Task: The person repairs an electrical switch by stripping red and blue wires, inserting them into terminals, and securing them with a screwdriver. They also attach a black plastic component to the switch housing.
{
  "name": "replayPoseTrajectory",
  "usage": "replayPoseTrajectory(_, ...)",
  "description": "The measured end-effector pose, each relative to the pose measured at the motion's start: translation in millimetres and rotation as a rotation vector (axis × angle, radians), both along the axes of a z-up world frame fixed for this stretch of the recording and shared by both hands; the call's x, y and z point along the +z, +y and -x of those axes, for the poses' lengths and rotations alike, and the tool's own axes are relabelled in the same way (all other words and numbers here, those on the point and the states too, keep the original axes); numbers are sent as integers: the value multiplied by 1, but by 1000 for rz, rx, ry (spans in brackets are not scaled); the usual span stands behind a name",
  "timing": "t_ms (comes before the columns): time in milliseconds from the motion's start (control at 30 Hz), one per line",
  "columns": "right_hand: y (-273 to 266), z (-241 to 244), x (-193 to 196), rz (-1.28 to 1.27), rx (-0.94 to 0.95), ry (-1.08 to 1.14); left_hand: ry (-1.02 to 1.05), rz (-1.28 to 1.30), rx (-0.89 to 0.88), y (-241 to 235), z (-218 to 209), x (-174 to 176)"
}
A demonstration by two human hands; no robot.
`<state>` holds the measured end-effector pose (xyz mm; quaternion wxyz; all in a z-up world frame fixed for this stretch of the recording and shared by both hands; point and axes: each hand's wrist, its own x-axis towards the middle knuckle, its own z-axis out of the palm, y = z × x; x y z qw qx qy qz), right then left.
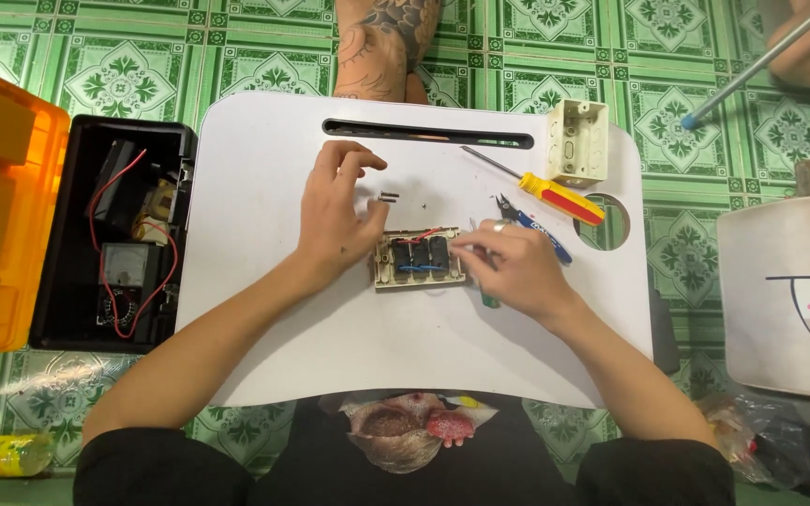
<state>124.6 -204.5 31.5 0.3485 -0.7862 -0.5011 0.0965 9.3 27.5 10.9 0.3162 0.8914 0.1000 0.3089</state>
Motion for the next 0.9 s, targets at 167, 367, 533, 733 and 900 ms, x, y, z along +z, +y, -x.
replayPoseTrajectory(167,-18,-35,-3,-49,-115,-155,168,-33,-7,8,-3,-6)
replayPoseTrajectory(367,-31,-57,15,-43,-274,-391,127,-36,-168,8,-8,-8)
replayPoseTrajectory(533,-36,-49,42,185,-413,-364,68,-32,-326,7,-12,-1)
replayPoseTrajectory(733,-38,-54,41,472,-461,-311,153,-95,-417,7,-9,4)
replayPoseTrajectory(900,-35,-53,42,516,-467,-355,84,-215,-498,10,-11,-10)
